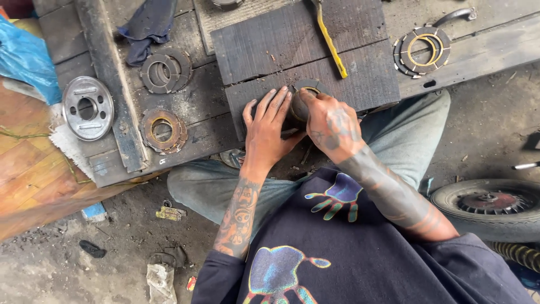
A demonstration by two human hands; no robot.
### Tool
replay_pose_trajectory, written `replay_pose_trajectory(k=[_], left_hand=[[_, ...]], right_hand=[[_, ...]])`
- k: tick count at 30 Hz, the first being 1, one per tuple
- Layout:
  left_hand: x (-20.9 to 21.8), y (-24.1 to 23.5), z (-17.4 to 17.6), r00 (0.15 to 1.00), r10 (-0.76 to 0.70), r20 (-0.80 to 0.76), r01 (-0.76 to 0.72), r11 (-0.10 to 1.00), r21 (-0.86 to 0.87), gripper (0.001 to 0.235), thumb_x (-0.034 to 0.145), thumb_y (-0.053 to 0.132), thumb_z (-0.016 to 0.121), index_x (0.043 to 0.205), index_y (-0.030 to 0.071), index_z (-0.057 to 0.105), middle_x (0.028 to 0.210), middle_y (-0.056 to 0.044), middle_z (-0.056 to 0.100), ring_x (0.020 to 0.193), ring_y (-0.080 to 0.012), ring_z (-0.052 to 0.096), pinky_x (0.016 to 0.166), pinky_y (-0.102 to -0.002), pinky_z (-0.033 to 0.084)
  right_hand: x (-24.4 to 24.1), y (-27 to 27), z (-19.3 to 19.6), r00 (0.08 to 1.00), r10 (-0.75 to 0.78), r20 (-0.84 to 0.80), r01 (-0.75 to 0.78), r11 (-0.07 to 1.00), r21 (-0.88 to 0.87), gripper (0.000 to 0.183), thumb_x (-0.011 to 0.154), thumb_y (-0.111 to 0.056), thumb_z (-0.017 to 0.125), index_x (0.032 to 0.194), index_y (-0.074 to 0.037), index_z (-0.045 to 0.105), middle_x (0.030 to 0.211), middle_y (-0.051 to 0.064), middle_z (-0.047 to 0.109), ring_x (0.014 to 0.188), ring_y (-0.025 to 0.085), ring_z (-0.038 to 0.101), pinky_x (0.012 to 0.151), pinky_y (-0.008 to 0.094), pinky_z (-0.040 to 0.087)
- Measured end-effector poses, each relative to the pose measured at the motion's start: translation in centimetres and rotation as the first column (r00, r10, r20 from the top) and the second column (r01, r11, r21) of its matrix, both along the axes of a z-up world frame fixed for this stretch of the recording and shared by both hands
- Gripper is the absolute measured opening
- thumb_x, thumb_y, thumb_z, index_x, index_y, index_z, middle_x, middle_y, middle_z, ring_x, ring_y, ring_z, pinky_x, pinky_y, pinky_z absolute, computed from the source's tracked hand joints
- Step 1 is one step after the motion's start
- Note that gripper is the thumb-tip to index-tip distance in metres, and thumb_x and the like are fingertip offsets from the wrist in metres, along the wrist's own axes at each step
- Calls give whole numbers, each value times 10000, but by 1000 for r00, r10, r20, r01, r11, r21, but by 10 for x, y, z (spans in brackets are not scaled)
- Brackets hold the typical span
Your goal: A person uses a small metal pick to manipulate and adjust a retaining ring on a circular metal clutch plate.
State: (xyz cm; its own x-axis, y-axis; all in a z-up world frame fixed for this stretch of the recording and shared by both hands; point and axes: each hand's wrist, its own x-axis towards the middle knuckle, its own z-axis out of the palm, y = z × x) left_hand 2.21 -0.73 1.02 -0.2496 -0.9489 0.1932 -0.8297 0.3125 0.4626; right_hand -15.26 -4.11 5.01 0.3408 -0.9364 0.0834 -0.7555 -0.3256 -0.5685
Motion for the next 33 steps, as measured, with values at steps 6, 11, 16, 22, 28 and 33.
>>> replay_pose_trajectory(k=[6,11,16,22,28,33], left_hand=[[-3,9,-5,998,46,39,-44,998,-51,797,740,389,848,1416,45,602,1500,-77,558,1430,-251,480,1221,-518,248],[-35,22,-7,979,193,-58,-200,967,-156,810,755,573,842,1319,56,579,1302,-99,589,1261,-280,528,1130,-563,266],[-21,8,4,982,155,-111,-171,972,-160,880,838,605,810,1437,37,504,1456,-122,527,1349,-302,499,1186,-534,293],[-6,-17,13,989,-139,-43,138,990,-15,1002,778,545,830,1533,0,461,1604,-153,429,1479,-320,415,1235,-539,243],[-23,-13,3,998,-65,-25,65,998,-3,972,740,506,864,1497,28,483,1559,-118,478,1449,-288,442,1249,-560,230],[-30,-9,-2,1000,-2,-4,1,1000,-16,950,716,462,859,1488,40,502,1511,-115,512,1411,-286,461,1238,-549,245]], right_hand=[[-11,-3,1,977,-41,209,47,999,-20,437,964,-16,581,1396,-62,631,976,236,695,841,438,689,735,500,543],[-55,10,14,949,-216,229,177,968,180,416,998,2,536,1397,-76,625,952,216,697,783,372,722,736,445,560],[-65,18,19,953,-192,234,145,968,204,403,1000,-19,547,1396,-59,608,882,201,692,756,342,735,721,428,566],[-48,30,10,971,-115,209,88,987,133,460,941,-6,576,1399,-33,603,922,214,695,787,407,703,745,481,553],[-36,32,5,986,-161,32,154,976,152,497,913,-32,580,1407,-74,603,1001,216,679,761,440,677,698,514,555],[-34,28,9,989,-138,-54,143,984,109,535,906,-36,590,1435,-113,599,983,190,664,754,421,687,691,508,561]])
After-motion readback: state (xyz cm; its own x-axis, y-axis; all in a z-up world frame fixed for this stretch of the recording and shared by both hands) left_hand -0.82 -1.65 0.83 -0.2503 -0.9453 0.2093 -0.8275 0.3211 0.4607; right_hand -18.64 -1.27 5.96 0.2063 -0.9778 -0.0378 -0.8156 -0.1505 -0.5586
